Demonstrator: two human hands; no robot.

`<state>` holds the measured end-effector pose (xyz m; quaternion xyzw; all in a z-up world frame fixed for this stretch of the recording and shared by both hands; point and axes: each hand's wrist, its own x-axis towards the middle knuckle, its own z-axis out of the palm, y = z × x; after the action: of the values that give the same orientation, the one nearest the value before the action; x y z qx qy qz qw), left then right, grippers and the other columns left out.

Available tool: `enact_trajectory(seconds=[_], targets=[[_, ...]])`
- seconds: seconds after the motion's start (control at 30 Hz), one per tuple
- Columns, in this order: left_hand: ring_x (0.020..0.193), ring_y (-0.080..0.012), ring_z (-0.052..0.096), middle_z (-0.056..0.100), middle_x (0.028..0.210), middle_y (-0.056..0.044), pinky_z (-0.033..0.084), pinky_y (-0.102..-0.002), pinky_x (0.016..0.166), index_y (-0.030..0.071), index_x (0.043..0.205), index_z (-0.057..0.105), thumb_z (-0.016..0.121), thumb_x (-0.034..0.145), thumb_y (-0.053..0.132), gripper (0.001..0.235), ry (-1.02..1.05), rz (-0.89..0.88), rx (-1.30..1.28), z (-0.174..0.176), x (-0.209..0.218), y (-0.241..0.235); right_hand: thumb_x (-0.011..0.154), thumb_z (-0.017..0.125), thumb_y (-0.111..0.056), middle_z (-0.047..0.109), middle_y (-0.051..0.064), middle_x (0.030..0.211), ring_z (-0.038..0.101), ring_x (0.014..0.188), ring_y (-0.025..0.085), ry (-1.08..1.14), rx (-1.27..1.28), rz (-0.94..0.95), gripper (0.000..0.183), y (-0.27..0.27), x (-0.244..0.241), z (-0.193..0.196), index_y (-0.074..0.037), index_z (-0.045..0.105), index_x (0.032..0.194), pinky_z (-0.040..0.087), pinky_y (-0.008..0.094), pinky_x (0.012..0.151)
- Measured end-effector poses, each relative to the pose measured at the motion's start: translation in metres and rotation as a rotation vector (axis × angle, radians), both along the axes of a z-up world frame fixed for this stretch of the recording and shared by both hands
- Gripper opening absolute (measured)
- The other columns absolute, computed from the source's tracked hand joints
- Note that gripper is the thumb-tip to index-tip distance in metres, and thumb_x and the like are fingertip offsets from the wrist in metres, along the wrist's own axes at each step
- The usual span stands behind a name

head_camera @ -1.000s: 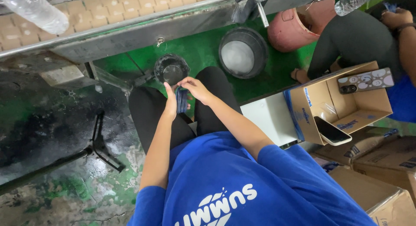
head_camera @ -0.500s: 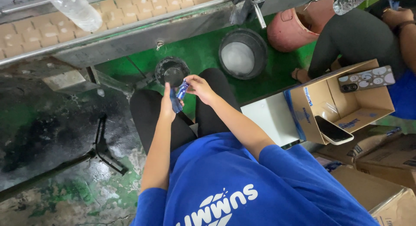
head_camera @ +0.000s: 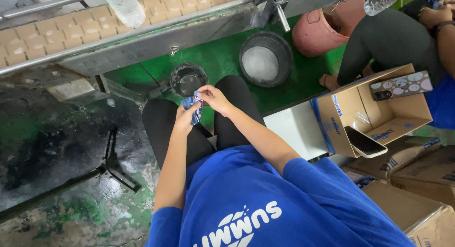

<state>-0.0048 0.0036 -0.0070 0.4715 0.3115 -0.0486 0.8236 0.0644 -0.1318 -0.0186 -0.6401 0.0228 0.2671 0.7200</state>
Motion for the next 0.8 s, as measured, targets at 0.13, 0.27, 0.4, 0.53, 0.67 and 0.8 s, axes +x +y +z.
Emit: enact_trajectory(seconds=[0.13, 0.27, 0.4, 0.53, 0.67, 0.8], targets=[[0.059, -0.0151, 0.062, 0.059, 0.079, -0.006, 0.056, -0.027, 0.047, 0.005, 0.095, 0.063, 0.086, 0.085, 0.003, 0.025, -0.051, 0.042, -0.004, -0.030, -0.001, 0.000, 0.091, 0.082, -0.019, 0.068, 0.013, 0.101, 0.071, 0.089, 0.017, 0.009, 0.068, 0.015, 0.041, -0.002, -0.007, 0.020, -0.002, 0.064, 0.124, 0.065, 0.034, 0.080], [0.056, -0.0122, 0.059, 0.058, 0.076, -0.004, 0.053, -0.022, 0.047, 0.009, 0.092, 0.060, 0.079, 0.092, 0.006, 0.019, -0.051, 0.140, -0.026, -0.031, 0.014, 0.004, 0.083, 0.091, -0.023, 0.069, 0.012, 0.102, 0.069, 0.091, 0.017, -0.068, 0.003, 0.105, 0.051, -0.003, 0.007, 0.010, -0.001, 0.066, 0.121, 0.062, 0.032, 0.080], [0.054, -0.0113, 0.061, 0.060, 0.071, -0.005, 0.054, -0.023, 0.045, 0.008, 0.088, 0.061, 0.082, 0.092, 0.010, 0.021, -0.056, 0.122, -0.046, -0.007, 0.003, 0.004, 0.084, 0.088, -0.017, 0.071, 0.012, 0.096, 0.071, 0.087, 0.018, -0.051, -0.061, 0.164, 0.031, -0.003, 0.000, 0.007, -0.003, 0.074, 0.108, 0.063, 0.033, 0.078], [0.054, -0.0134, 0.060, 0.057, 0.070, -0.004, 0.054, -0.024, 0.046, 0.009, 0.086, 0.060, 0.083, 0.091, 0.009, 0.024, -0.051, 0.137, -0.053, 0.004, -0.002, 0.000, 0.085, 0.087, -0.016, 0.071, 0.011, 0.095, 0.071, 0.086, 0.016, 0.018, -0.036, 0.122, 0.030, -0.005, -0.002, -0.002, -0.003, 0.074, 0.108, 0.063, 0.033, 0.080], [0.052, -0.0137, 0.060, 0.055, 0.068, -0.003, 0.053, -0.024, 0.044, 0.010, 0.085, 0.059, 0.083, 0.091, 0.011, 0.025, -0.036, 0.155, -0.100, 0.002, 0.005, 0.001, 0.088, 0.082, -0.014, 0.070, 0.010, 0.093, 0.073, 0.085, 0.016, 0.081, 0.020, 0.067, 0.025, -0.003, 0.004, -0.006, -0.003, 0.073, 0.108, 0.064, 0.033, 0.080], [0.052, -0.0138, 0.059, 0.054, 0.068, -0.004, 0.052, -0.025, 0.044, 0.008, 0.085, 0.060, 0.083, 0.089, 0.008, 0.024, -0.009, 0.162, -0.108, 0.000, 0.002, 0.002, 0.090, 0.077, -0.012, 0.067, 0.007, 0.091, 0.071, 0.081, 0.013, 0.117, 0.013, 0.051, 0.018, -0.003, 0.001, 0.001, -0.002, 0.072, 0.105, 0.064, 0.030, 0.078]])
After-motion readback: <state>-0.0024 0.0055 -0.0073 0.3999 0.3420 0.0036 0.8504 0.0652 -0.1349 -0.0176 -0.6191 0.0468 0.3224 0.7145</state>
